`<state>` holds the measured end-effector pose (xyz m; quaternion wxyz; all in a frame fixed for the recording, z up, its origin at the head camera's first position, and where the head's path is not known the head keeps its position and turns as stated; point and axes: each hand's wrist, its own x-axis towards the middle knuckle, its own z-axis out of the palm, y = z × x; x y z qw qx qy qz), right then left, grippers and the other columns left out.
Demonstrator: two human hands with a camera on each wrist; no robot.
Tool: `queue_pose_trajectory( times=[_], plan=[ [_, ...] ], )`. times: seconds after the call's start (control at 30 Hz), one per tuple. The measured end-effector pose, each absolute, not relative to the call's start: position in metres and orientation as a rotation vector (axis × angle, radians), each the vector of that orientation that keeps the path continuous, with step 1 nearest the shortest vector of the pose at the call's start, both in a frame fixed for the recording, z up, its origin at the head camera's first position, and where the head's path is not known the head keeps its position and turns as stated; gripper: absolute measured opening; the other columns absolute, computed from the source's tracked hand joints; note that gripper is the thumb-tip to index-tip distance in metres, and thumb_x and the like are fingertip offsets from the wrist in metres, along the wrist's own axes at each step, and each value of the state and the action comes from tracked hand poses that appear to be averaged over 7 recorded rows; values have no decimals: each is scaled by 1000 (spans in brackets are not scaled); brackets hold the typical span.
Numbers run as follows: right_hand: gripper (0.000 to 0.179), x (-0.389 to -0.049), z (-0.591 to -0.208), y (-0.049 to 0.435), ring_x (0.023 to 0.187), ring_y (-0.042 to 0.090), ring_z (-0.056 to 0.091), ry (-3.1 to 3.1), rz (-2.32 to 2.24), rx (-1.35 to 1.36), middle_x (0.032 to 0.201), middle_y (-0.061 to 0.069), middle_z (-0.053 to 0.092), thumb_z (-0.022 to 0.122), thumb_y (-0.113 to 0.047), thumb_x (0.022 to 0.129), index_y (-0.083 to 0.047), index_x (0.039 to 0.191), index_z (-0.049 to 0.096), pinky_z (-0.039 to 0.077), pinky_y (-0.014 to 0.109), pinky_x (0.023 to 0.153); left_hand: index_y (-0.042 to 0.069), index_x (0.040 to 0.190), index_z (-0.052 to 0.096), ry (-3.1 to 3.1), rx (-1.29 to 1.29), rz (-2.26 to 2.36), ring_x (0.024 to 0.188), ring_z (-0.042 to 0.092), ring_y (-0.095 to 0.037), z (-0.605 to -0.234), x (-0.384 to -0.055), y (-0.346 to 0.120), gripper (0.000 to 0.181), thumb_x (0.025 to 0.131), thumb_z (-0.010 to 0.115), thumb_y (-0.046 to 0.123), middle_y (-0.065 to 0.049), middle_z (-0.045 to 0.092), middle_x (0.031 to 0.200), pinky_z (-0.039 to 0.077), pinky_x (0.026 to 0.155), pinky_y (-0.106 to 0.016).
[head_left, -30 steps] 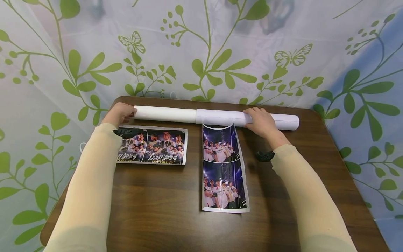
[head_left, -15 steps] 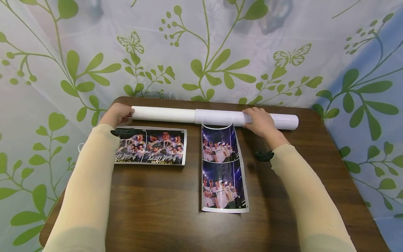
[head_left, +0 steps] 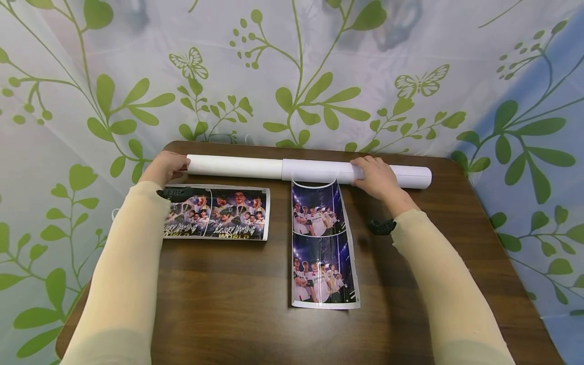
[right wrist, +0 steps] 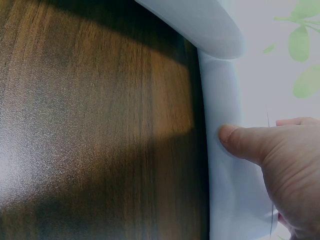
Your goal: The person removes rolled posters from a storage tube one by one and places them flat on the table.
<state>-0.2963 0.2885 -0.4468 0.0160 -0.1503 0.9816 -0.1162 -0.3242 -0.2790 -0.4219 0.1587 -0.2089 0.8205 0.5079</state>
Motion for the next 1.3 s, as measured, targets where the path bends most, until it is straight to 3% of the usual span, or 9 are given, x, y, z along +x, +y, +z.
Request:
queue_pose_trajectory(
  times=[0.2,0.7,0.97,1.13,1.3],
  plan=[
    [65,-297,-448,289,130,45,44,3061,-356,-479,142,20,53,81,-23,89,-8,146,53,36,62,105,-10,152,37,2353,-617,1503,113,53,-25,-423,-323,-283,52,105,50,9,-19,50,136,40,112,-45],
    [65,-296,-447,287,129,44,45,3067,-367,-479,141,20,54,82,-23,88,-8,145,54,36,61,106,-5,156,33,2344,-650,1508,120,51,-26,-423,-322,-296,52,107,45,9,-22,45,147,39,113,-45],
    [64,-296,-447,287,131,45,44,3058,-357,-470,142,21,53,81,-22,89,-8,145,53,36,63,105,-3,157,33,2362,-676,1484,119,51,-25,-424,-322,-301,53,107,44,10,-21,46,144,39,113,-44],
    [65,-296,-447,288,132,44,43,3057,-355,-459,143,20,52,81,-23,89,-9,146,53,35,62,106,-4,157,32,2348,-677,1492,128,47,-30,-425,-324,-304,54,106,44,9,-22,44,145,39,113,-44],
    [65,-296,-446,288,132,44,43,3052,-357,-453,144,20,52,81,-22,90,-9,146,52,35,62,107,-4,157,33,2360,-688,1487,123,49,-28,-424,-324,-305,53,106,44,9,-23,44,146,40,112,-44]
  ],
)
